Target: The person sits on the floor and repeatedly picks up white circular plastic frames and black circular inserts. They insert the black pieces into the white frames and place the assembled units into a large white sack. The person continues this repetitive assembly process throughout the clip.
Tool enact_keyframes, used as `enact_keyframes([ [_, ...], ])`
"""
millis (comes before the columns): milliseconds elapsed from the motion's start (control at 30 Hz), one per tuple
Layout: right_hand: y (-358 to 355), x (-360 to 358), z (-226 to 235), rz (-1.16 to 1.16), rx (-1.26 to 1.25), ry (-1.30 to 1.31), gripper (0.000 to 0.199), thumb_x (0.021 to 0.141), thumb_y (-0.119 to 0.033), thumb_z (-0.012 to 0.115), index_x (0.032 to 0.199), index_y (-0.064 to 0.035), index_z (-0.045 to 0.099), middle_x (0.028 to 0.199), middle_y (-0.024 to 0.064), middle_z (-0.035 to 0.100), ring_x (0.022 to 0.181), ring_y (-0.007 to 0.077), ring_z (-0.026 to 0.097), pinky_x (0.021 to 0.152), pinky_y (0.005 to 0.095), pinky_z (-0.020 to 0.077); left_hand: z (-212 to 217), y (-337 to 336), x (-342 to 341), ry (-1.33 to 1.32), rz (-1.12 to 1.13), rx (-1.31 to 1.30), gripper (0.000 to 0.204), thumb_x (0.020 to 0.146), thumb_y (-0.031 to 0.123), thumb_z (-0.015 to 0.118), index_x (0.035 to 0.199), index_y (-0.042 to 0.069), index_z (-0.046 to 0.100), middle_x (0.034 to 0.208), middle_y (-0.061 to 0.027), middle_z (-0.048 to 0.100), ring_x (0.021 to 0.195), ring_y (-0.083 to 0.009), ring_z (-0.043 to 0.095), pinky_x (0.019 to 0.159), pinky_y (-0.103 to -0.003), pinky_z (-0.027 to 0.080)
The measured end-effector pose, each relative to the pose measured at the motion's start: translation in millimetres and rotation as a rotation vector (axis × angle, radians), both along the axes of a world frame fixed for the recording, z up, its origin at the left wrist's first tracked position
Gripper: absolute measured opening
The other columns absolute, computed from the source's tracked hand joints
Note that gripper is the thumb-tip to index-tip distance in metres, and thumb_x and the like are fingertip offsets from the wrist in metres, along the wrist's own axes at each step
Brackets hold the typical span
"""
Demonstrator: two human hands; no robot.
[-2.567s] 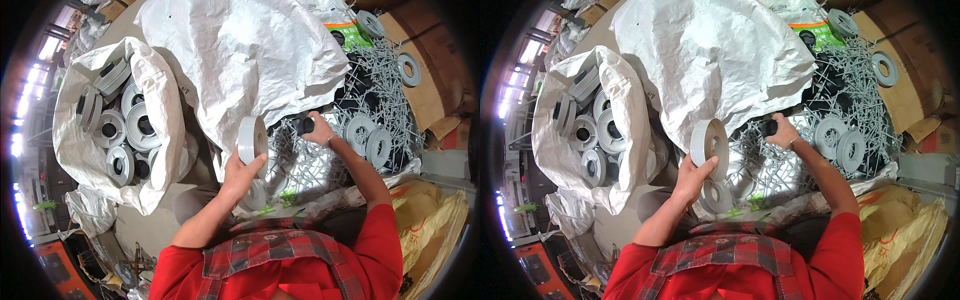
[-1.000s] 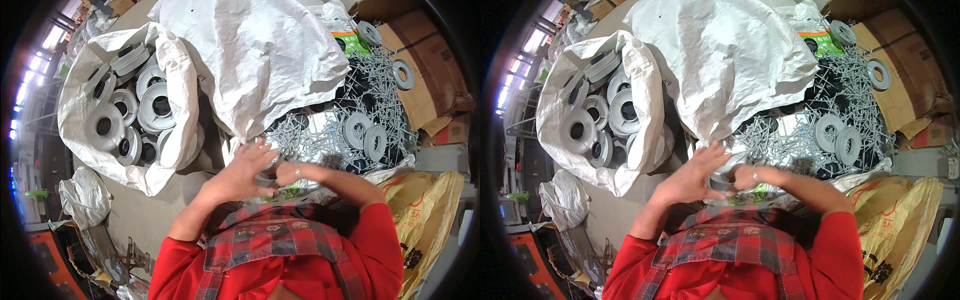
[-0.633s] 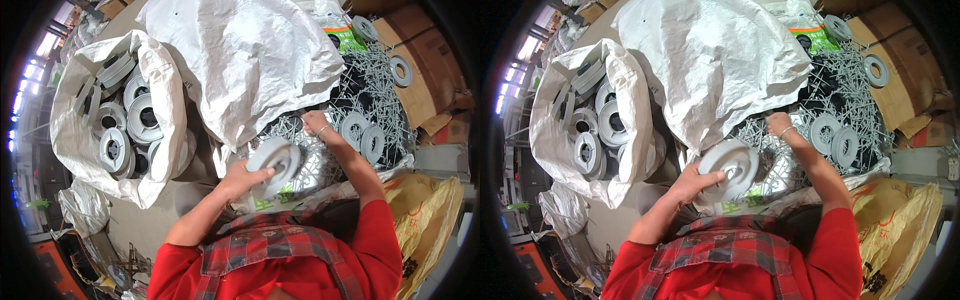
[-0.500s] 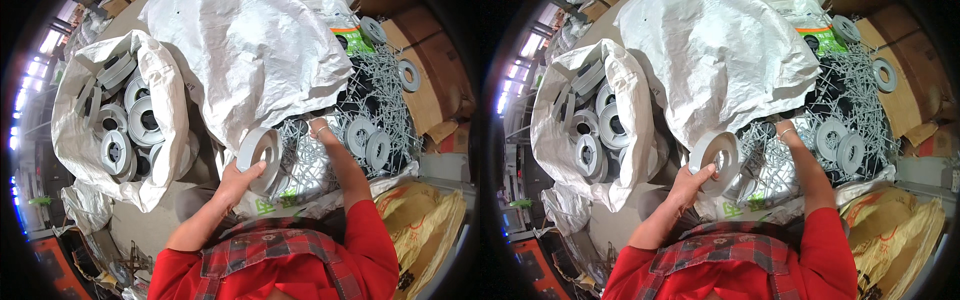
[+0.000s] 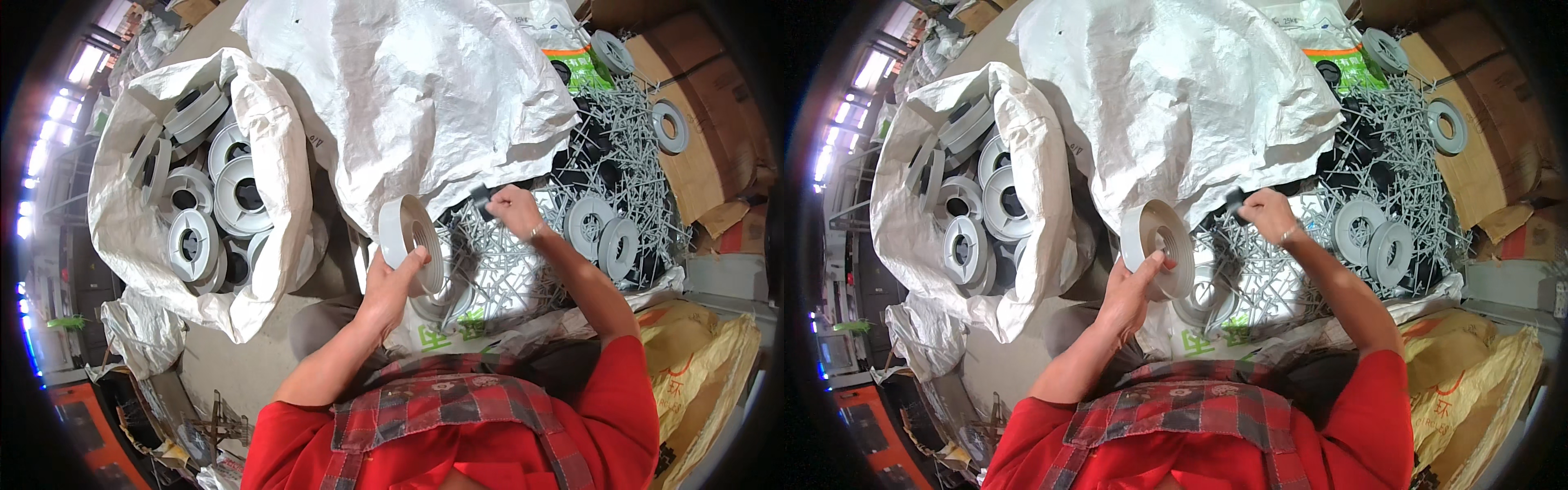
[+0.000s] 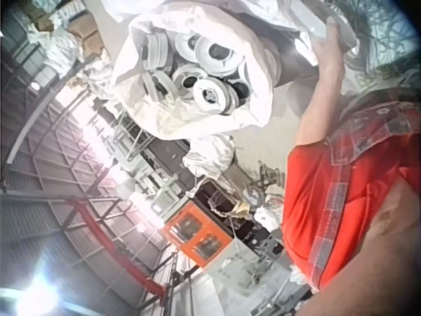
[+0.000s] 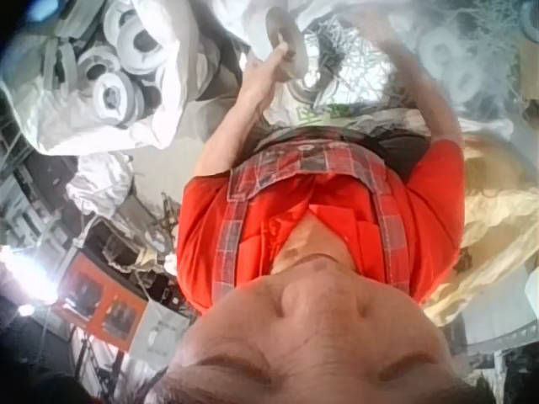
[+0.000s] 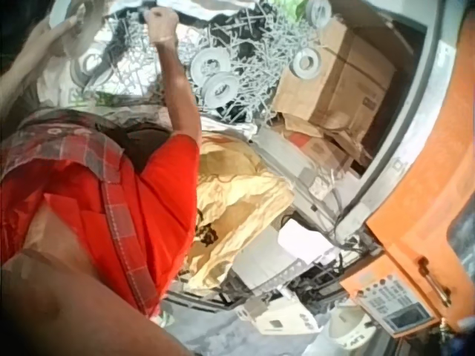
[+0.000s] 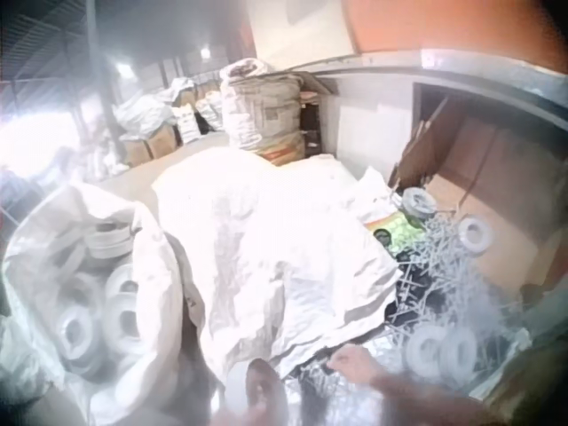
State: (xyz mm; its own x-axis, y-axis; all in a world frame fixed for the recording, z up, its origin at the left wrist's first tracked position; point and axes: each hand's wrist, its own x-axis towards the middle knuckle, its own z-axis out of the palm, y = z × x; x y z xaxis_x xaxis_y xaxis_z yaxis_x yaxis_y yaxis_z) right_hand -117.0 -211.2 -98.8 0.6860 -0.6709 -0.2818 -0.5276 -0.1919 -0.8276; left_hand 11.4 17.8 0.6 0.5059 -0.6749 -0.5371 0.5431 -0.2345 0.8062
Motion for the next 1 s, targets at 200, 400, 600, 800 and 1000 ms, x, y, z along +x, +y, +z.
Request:
enact_keyframes([
  [200, 73.3, -8.1, 87.3, 0.3, 0.285, -0.454, 0.034, 0.071, -0.014, 0.075, 0.1, -0.0022, 0.061, 0.115, 0.0189, 0.053, 0.11, 0.027, 0.051, 0.095, 0.0354, 0.0392, 15.8, 2.4, -3.2, 0.186, -0.011, -0.191, 0.029, 0.091, 0.016, 0.056, 0.115, -0.001, 0.051, 0.103, -0.0078, 0.06, 0.093, -0.0151, 0.058, 0.08, -0.032, 0.048],
  [400, 99.6, -6.3, 126.8, 0.406, -0.491, -0.199, 0.077, 0.057, -0.012, 0.076, 0.124, -0.0001, 0.041, 0.104, 0.019, 0.042, 0.098, 0.0361, 0.046, 0.089, 0.0412, 0.0408, 24.4, 16.5, 3.4, 0.173, -0.133, -0.193, 0.033, 0.091, 0.019, 0.057, 0.115, -0.004, 0.051, 0.103, -0.0082, 0.06, 0.091, -0.014, 0.057, 0.079, -0.031, 0.048],
  [600, 103.5, -15.6, 137.7, 0.705, -0.759, -0.332, 0.067, 0.055, -0.004, 0.068, 0.117, 0.0017, 0.044, 0.103, 0.016, 0.045, 0.096, 0.0357, 0.046, 0.075, 0.0383, 0.05, 20.6, 34.2, 18.2, 0.17, -0.416, -0.214, 0.037, 0.09, 0.02, 0.059, 0.119, -0.003, 0.052, 0.109, -0.0071, 0.06, 0.097, -0.015, 0.057, 0.084, -0.032, 0.048],
  [800, 99.8, -22.5, 128.4, 0.897, -1.073, -0.402, 0.071, 0.055, -0.006, 0.07, 0.12, 0.0058, 0.045, 0.106, 0.018, 0.05, 0.093, 0.0348, 0.051, 0.072, 0.0363, 0.0497, 24.7, 30.6, 10.4, 0.238, -0.389, -0.203, 0.031, 0.091, 0.018, 0.058, 0.114, -0.003, 0.053, 0.103, -0.0055, 0.061, 0.09, -0.0121, 0.058, 0.079, -0.028, 0.049],
  [1000, 107.4, -16.0, 98.2, 0.161, 0.371, -0.2, 0.075, 0.078, -0.057, 0.056, 0.11, 0.011, 0.049, 0.081, 0.0177, 0.06, 0.063, 0.0271, 0.058, 0.057, 0.0352, 0.0501, 24.9, 29.0, -6.4, -0.299, -0.416, -0.235, 0.04, 0.087, 0.024, 0.063, 0.117, 0.002, 0.051, 0.094, -0.0057, 0.061, 0.081, -0.0093, 0.057, 0.072, -0.026, 0.047],
])
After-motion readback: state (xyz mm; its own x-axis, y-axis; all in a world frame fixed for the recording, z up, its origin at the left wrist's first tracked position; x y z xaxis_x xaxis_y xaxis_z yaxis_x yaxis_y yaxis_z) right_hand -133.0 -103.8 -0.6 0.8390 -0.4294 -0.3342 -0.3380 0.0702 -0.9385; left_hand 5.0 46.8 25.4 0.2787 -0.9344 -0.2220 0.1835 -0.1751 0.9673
